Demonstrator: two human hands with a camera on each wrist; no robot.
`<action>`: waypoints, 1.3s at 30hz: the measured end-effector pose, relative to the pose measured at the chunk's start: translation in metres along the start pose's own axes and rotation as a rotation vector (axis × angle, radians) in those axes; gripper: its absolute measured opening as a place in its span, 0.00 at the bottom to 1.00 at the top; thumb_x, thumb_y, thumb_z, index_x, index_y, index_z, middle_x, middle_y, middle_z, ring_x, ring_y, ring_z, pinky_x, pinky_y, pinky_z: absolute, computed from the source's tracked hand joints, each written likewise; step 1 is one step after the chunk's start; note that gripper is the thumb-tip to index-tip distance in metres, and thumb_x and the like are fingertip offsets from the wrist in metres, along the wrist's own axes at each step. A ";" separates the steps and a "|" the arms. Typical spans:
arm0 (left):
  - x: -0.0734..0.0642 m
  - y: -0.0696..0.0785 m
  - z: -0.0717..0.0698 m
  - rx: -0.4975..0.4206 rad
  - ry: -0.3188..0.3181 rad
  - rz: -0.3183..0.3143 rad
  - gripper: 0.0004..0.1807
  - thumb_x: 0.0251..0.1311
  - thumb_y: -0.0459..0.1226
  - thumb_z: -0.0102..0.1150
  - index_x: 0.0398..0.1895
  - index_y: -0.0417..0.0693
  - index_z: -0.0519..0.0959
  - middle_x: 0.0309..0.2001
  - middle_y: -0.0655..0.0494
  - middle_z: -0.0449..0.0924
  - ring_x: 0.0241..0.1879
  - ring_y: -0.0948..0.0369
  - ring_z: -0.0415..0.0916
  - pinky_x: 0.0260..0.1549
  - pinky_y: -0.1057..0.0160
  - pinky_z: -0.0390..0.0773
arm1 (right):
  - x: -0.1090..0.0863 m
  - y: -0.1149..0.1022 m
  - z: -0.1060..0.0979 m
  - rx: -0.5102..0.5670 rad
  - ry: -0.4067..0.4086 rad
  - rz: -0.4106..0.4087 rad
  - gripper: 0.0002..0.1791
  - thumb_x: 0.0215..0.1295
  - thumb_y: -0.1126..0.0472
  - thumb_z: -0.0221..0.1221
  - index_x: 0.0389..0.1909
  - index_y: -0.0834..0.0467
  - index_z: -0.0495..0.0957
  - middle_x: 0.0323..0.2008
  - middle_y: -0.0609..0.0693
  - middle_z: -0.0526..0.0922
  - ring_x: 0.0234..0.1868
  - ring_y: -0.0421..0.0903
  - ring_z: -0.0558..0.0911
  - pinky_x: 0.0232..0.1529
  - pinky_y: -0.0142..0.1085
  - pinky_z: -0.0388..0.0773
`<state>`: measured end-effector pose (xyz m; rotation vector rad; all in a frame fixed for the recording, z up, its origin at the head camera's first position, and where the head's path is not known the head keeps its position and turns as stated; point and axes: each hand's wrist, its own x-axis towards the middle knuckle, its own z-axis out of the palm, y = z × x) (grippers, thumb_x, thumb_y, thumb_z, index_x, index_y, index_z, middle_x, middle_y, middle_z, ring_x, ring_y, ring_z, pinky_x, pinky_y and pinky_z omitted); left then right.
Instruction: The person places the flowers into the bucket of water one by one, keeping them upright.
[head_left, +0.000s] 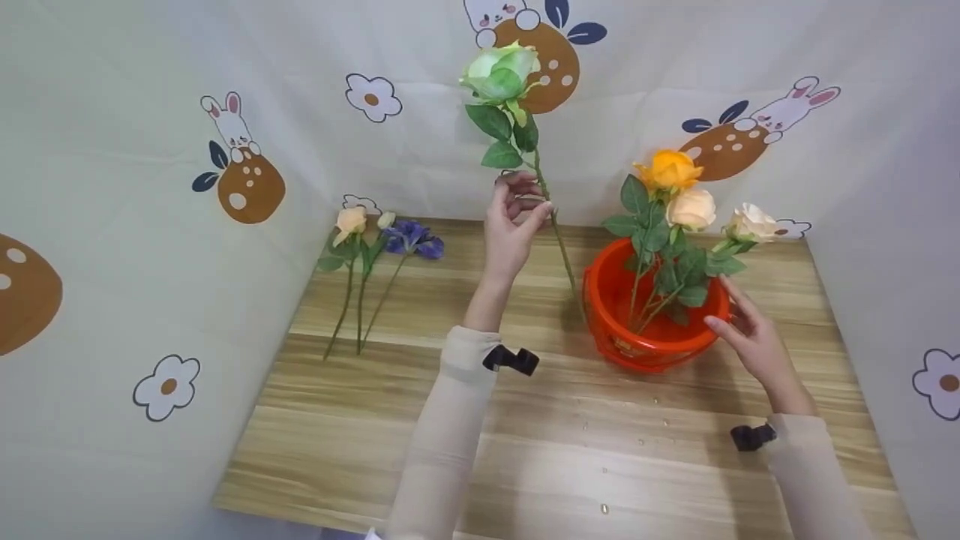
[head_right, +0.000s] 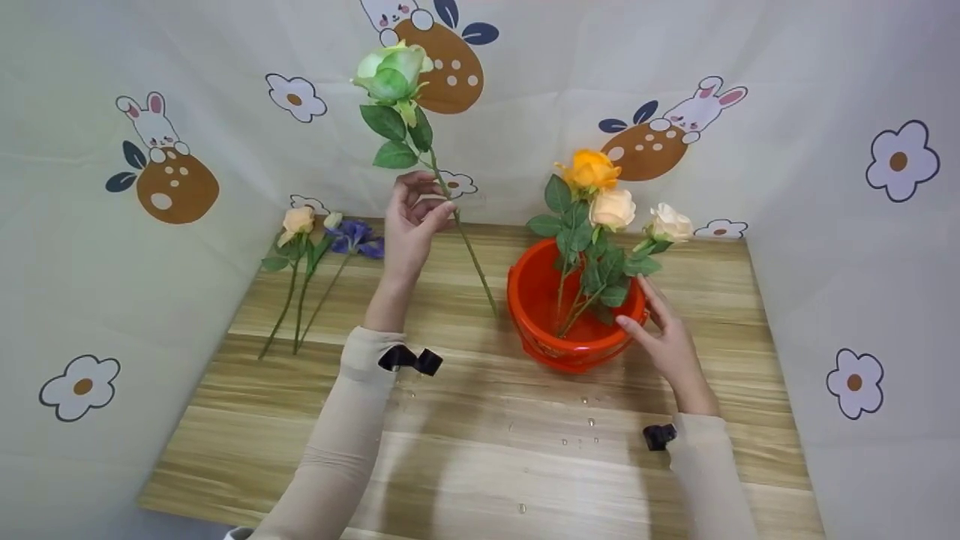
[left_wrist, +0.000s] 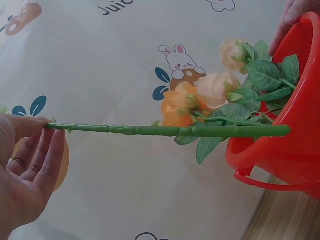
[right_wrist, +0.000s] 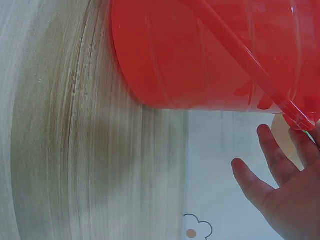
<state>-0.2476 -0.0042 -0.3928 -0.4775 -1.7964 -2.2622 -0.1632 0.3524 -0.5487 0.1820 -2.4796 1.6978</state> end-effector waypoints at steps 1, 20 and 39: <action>0.000 0.000 0.002 -0.002 0.007 0.002 0.22 0.54 0.22 0.59 0.53 0.31 0.66 0.39 0.48 0.73 0.36 0.59 0.77 0.32 0.57 0.83 | 0.000 0.000 0.000 0.000 0.000 0.001 0.37 0.64 0.68 0.57 0.72 0.53 0.55 0.71 0.60 0.55 0.52 0.25 0.73 0.48 0.18 0.72; -0.002 -0.030 0.040 0.019 0.007 0.107 0.23 0.53 0.27 0.63 0.52 0.36 0.67 0.42 0.43 0.74 0.37 0.59 0.77 0.32 0.54 0.83 | -0.004 -0.025 0.003 0.038 -0.009 0.003 0.35 0.63 0.70 0.57 0.71 0.58 0.56 0.68 0.66 0.58 0.50 0.26 0.75 0.46 0.19 0.74; -0.033 -0.099 0.085 0.384 -0.211 0.145 0.19 0.58 0.31 0.61 0.52 0.42 0.70 0.42 0.49 0.76 0.38 0.64 0.78 0.31 0.76 0.79 | -0.003 -0.013 0.001 0.051 -0.003 0.006 0.36 0.63 0.71 0.57 0.71 0.57 0.56 0.69 0.65 0.57 0.51 0.26 0.74 0.46 0.20 0.75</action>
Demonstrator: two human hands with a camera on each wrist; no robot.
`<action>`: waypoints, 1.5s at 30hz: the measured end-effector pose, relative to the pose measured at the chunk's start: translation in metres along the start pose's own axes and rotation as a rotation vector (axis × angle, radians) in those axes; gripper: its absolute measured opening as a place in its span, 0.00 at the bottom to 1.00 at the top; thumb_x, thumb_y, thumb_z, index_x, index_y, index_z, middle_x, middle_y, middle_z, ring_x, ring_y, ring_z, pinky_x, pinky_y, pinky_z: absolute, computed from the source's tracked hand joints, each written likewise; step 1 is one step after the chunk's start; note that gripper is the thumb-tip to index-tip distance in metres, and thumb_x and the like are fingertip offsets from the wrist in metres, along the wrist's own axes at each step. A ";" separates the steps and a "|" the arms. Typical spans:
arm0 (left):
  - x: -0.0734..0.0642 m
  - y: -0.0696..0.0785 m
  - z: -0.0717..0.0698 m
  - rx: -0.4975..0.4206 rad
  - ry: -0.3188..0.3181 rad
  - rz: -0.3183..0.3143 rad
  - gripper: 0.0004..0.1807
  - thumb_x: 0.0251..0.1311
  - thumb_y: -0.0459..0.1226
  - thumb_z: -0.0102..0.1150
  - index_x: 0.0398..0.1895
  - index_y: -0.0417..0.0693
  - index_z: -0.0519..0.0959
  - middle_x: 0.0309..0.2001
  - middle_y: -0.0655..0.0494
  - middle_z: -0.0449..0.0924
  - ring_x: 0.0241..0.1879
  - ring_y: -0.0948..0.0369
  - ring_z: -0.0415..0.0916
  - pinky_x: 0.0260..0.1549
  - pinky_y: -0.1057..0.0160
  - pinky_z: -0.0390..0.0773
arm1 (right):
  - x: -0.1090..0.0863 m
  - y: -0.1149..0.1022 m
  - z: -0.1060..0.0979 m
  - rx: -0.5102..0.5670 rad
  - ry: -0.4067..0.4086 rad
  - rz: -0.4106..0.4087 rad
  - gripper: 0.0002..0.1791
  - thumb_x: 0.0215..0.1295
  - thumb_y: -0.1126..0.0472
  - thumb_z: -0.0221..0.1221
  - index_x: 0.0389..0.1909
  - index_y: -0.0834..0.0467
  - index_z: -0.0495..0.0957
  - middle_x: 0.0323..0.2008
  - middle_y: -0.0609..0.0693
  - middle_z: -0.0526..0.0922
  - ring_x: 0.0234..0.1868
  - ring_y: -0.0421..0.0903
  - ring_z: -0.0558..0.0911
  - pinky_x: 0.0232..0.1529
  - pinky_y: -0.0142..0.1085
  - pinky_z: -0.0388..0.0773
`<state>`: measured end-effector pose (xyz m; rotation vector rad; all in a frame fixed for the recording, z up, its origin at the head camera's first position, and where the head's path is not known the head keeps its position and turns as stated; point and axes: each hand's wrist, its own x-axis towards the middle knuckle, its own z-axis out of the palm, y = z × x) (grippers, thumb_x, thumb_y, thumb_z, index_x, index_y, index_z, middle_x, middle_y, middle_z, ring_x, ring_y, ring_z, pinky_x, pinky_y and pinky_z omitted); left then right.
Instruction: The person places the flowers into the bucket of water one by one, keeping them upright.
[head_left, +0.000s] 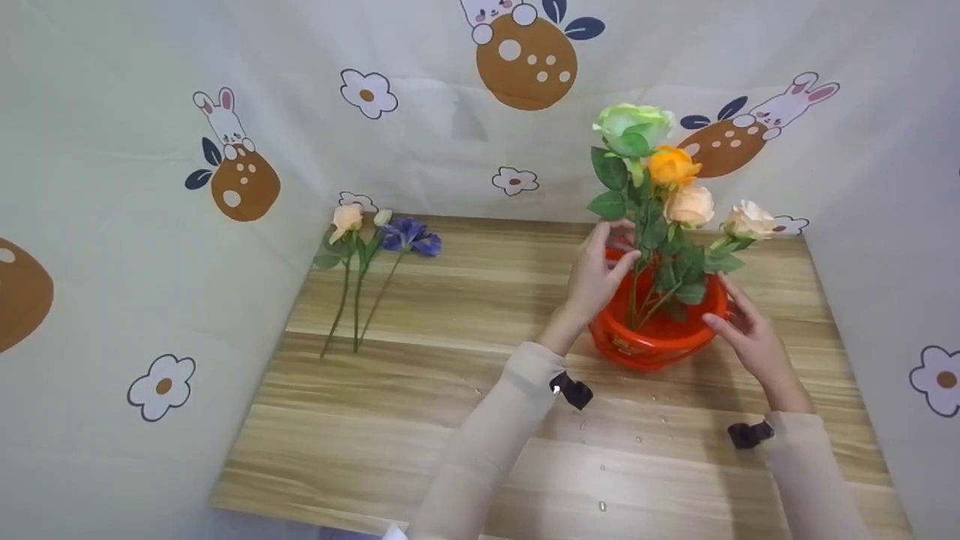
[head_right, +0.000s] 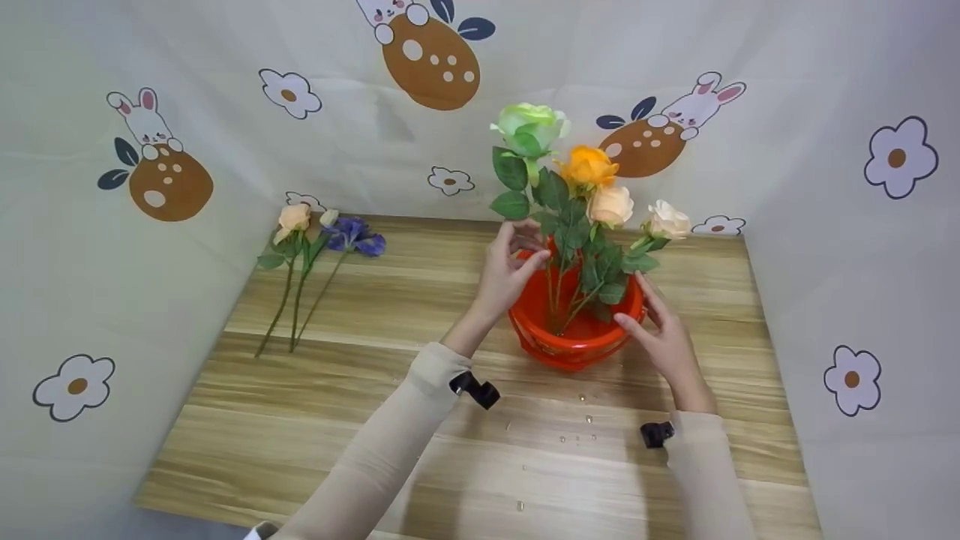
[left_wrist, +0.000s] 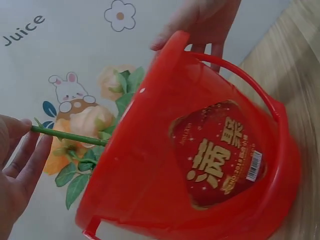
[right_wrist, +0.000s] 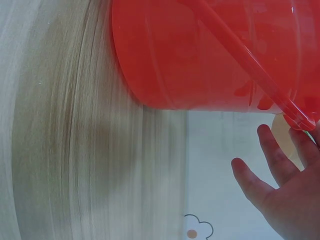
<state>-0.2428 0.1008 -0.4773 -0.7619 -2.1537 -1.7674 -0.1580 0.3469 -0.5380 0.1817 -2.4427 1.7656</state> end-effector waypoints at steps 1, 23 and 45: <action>-0.001 -0.001 0.004 0.024 -0.019 0.012 0.19 0.58 0.30 0.61 0.51 0.42 0.70 0.41 0.49 0.76 0.38 0.65 0.78 0.30 0.76 0.79 | -0.001 -0.004 0.000 0.006 0.002 -0.004 0.36 0.63 0.71 0.57 0.71 0.59 0.56 0.69 0.65 0.57 0.52 0.26 0.74 0.46 0.19 0.74; -0.010 -0.007 0.058 0.577 -0.441 -0.187 0.11 0.60 0.40 0.60 0.45 0.59 0.75 0.38 0.70 0.76 0.39 0.75 0.74 0.41 0.81 0.73 | -0.004 -0.017 0.002 0.012 0.010 -0.007 0.34 0.64 0.72 0.55 0.70 0.61 0.55 0.71 0.62 0.54 0.54 0.26 0.72 0.47 0.19 0.74; -0.012 -0.010 0.051 0.402 -0.407 -0.178 0.10 0.61 0.40 0.60 0.45 0.57 0.75 0.35 0.69 0.78 0.36 0.78 0.74 0.40 0.83 0.71 | 0.001 0.014 -0.002 0.037 -0.008 0.007 0.36 0.64 0.72 0.55 0.72 0.56 0.54 0.71 0.59 0.56 0.53 0.27 0.73 0.46 0.20 0.75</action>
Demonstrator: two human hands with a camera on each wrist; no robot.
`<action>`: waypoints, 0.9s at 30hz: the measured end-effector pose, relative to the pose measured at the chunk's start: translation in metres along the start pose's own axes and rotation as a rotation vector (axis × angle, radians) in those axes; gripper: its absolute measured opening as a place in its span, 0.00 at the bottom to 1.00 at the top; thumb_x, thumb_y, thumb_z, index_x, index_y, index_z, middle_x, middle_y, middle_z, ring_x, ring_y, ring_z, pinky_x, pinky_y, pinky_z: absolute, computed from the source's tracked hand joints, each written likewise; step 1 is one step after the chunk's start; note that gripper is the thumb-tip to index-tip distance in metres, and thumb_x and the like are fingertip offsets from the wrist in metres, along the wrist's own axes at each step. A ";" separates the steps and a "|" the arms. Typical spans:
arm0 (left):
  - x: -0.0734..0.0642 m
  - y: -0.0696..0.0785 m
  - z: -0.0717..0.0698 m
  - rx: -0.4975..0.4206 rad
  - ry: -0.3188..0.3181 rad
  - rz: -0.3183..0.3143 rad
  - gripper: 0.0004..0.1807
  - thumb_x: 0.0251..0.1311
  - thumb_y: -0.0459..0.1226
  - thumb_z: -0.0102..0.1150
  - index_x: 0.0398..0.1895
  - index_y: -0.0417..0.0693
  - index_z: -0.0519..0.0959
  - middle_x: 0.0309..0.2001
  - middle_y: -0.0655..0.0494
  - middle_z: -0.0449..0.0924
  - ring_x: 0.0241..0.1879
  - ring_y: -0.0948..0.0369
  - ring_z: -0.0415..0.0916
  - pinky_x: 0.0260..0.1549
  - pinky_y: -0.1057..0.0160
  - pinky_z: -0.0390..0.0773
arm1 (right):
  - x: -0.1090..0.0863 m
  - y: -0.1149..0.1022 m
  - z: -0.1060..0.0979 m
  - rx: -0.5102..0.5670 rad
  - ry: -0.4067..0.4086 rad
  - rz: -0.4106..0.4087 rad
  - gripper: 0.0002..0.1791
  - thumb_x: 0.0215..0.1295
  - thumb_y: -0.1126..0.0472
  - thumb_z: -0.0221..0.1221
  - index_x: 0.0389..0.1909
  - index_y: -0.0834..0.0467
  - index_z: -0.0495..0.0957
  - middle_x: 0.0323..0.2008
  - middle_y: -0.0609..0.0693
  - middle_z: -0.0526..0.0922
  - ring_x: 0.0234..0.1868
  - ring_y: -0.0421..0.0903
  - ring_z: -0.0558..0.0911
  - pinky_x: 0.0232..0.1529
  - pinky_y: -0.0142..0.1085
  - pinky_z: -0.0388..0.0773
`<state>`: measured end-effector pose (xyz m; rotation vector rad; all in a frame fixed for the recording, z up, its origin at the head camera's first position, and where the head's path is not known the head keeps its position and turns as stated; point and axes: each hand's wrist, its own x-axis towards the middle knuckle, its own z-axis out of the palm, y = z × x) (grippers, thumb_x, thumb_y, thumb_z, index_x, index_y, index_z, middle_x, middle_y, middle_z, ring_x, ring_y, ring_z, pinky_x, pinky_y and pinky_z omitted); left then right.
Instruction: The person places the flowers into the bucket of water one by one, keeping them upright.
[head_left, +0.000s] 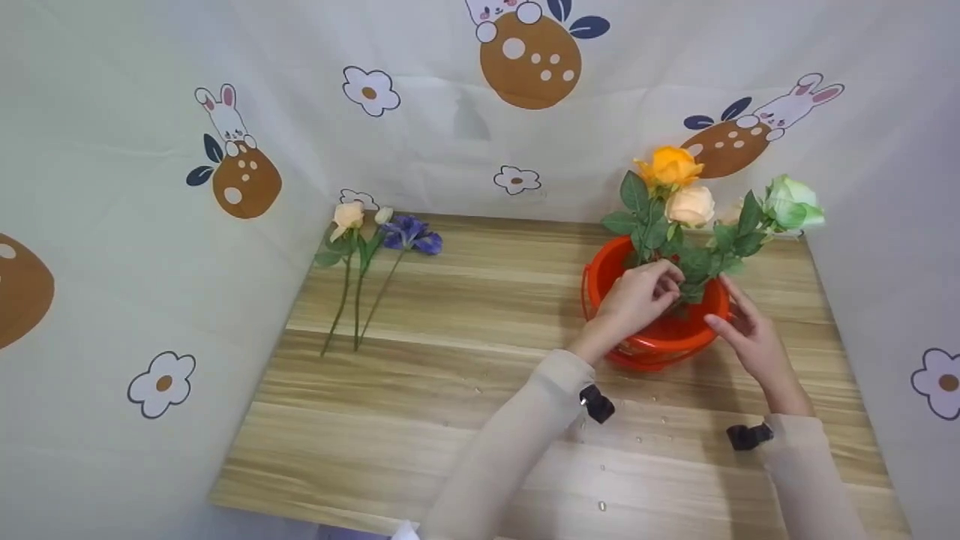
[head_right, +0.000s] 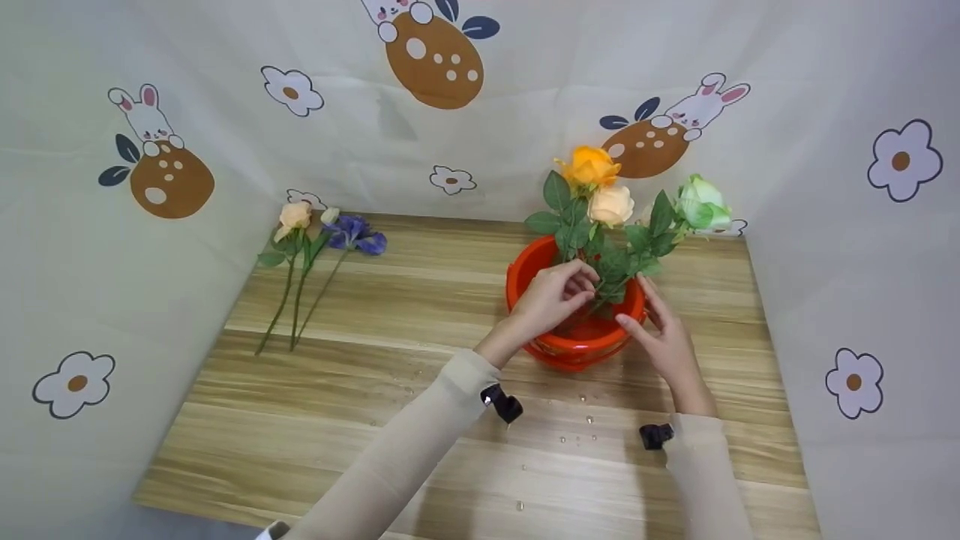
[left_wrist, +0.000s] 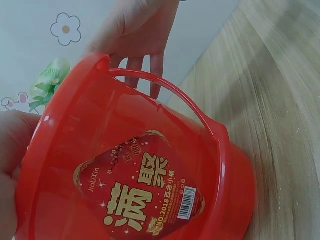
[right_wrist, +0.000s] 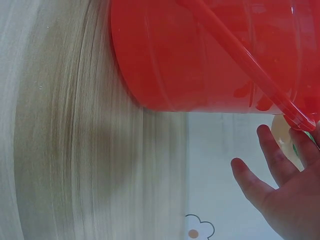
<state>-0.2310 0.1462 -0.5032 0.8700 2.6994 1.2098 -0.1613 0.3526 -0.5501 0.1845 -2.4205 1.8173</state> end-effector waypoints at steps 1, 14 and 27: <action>0.000 0.000 -0.001 -0.021 0.009 0.008 0.10 0.61 0.39 0.60 0.45 0.56 0.75 0.35 0.69 0.78 0.36 0.77 0.74 0.40 0.84 0.71 | 0.000 0.000 0.000 -0.007 0.001 0.000 0.36 0.64 0.71 0.55 0.72 0.55 0.54 0.71 0.59 0.56 0.53 0.27 0.73 0.46 0.20 0.75; -0.007 -0.007 -0.007 -0.336 0.221 0.186 0.09 0.62 0.35 0.58 0.45 0.47 0.75 0.37 0.57 0.80 0.36 0.75 0.75 0.37 0.79 0.76 | -0.001 -0.004 0.001 -0.026 0.006 0.006 0.35 0.64 0.71 0.55 0.71 0.57 0.55 0.69 0.62 0.59 0.52 0.27 0.74 0.47 0.20 0.74; -0.018 -0.017 -0.046 -0.708 0.283 0.141 0.12 0.61 0.26 0.55 0.47 0.29 0.72 0.38 0.33 0.78 0.37 0.44 0.79 0.34 0.66 0.82 | -0.001 -0.001 -0.001 -0.057 0.006 0.013 0.37 0.64 0.69 0.57 0.72 0.53 0.55 0.69 0.61 0.60 0.52 0.26 0.74 0.46 0.19 0.74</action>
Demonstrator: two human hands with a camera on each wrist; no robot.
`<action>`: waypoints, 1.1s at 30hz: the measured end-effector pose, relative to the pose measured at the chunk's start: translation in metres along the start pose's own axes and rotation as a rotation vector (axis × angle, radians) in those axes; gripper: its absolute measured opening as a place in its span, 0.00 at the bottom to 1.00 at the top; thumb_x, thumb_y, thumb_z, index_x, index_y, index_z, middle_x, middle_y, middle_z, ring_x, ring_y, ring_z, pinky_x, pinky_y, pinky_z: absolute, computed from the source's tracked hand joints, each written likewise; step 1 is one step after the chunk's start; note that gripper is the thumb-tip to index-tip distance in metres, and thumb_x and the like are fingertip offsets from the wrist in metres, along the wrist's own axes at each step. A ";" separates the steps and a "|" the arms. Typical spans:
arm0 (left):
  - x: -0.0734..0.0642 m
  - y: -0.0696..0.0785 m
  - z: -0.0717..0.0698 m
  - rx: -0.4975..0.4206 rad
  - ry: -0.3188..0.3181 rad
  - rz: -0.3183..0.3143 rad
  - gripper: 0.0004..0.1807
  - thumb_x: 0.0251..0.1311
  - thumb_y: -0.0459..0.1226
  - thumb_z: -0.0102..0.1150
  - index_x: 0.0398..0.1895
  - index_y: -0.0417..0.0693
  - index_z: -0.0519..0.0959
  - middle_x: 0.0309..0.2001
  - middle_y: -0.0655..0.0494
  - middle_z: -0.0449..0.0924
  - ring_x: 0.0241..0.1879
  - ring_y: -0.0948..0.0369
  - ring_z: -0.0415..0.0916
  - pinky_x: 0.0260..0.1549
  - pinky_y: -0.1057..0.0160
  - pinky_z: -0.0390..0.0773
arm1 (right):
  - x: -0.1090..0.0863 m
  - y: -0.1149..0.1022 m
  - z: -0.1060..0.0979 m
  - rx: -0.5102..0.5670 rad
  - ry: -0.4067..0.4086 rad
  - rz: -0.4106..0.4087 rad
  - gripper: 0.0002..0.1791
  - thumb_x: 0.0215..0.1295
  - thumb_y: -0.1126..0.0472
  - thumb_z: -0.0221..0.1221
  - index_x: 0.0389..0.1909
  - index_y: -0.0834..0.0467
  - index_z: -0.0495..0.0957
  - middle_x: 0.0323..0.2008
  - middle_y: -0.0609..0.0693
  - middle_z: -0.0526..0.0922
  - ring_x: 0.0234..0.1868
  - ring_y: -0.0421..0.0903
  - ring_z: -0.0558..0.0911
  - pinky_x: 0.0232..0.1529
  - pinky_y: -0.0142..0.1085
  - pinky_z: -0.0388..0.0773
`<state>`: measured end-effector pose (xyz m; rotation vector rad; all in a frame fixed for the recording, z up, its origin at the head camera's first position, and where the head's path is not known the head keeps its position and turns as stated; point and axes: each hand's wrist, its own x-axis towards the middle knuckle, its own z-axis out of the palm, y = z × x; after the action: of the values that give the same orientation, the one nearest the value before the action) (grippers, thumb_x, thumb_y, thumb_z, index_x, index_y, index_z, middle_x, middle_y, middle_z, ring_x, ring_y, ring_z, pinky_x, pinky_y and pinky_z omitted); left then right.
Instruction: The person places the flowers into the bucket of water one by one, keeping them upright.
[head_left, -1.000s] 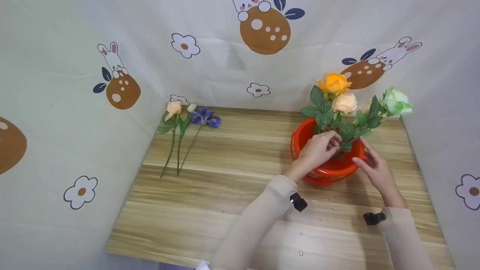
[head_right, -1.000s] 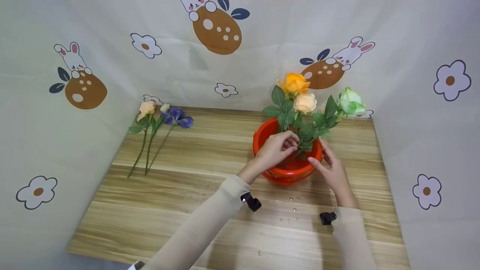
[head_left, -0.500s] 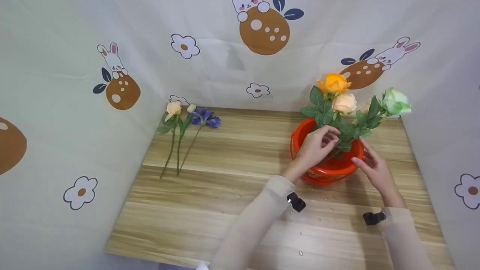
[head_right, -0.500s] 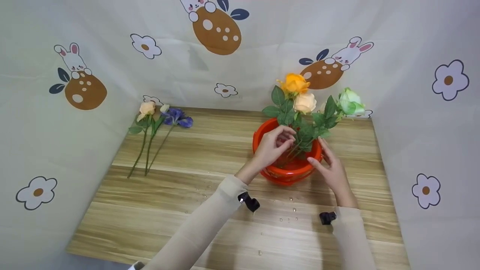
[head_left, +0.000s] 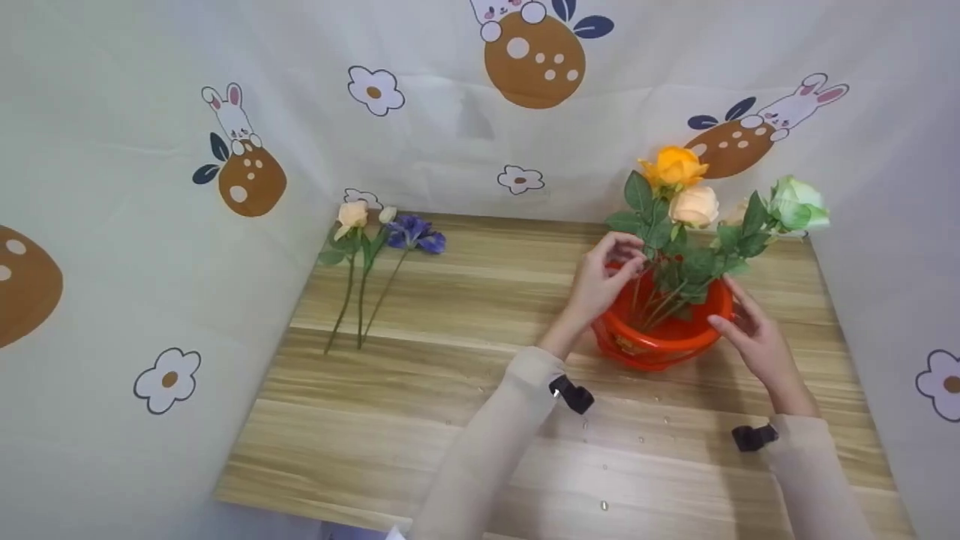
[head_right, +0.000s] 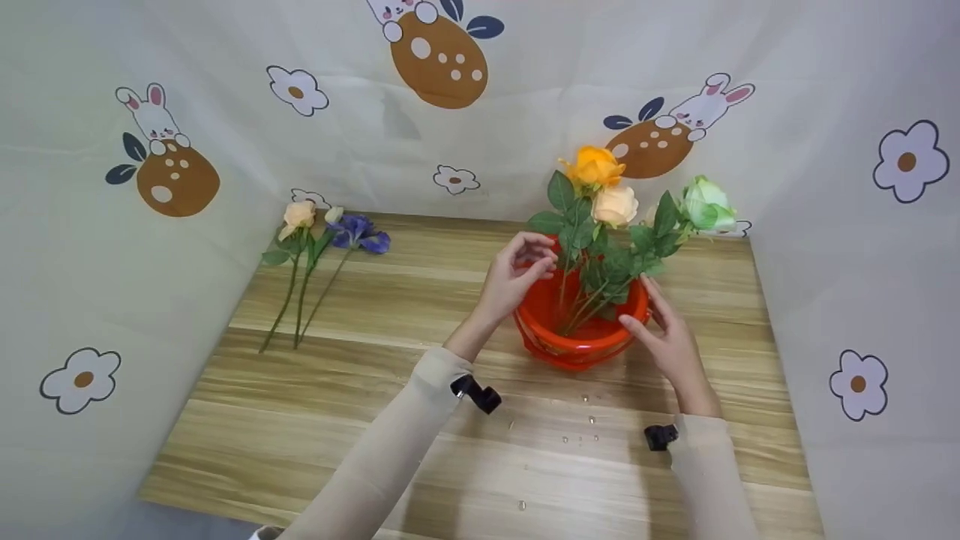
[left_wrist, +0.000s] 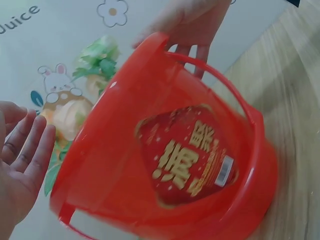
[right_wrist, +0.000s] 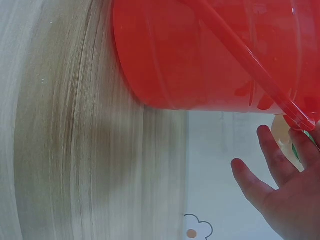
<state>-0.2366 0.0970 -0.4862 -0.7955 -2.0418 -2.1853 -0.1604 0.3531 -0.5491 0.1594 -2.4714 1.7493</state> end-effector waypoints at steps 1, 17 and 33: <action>-0.001 0.004 -0.004 -0.012 0.007 -0.004 0.12 0.61 0.26 0.54 0.47 0.28 0.71 0.38 0.32 0.78 0.38 0.43 0.78 0.35 0.66 0.82 | 0.000 0.000 0.000 -0.001 0.002 -0.003 0.37 0.64 0.69 0.57 0.72 0.53 0.55 0.69 0.61 0.60 0.52 0.26 0.74 0.46 0.19 0.74; -0.001 0.014 -0.072 -0.053 0.179 -0.047 0.14 0.59 0.24 0.55 0.47 0.23 0.70 0.39 0.30 0.76 0.38 0.41 0.76 0.41 0.46 0.80 | -0.001 -0.001 0.001 0.019 0.004 -0.022 0.37 0.64 0.70 0.56 0.72 0.54 0.55 0.70 0.61 0.59 0.53 0.27 0.73 0.46 0.19 0.74; -0.008 0.012 -0.147 0.029 0.331 -0.061 0.15 0.61 0.26 0.55 0.48 0.23 0.70 0.40 0.30 0.76 0.38 0.40 0.75 0.40 0.51 0.82 | -0.007 -0.033 0.006 0.007 0.007 -0.038 0.34 0.63 0.72 0.56 0.70 0.61 0.56 0.67 0.67 0.60 0.51 0.27 0.74 0.46 0.19 0.74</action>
<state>-0.2737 -0.0456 -0.4786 -0.3422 -1.9478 -2.1386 -0.1484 0.3370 -0.5210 0.1990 -2.4408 1.7410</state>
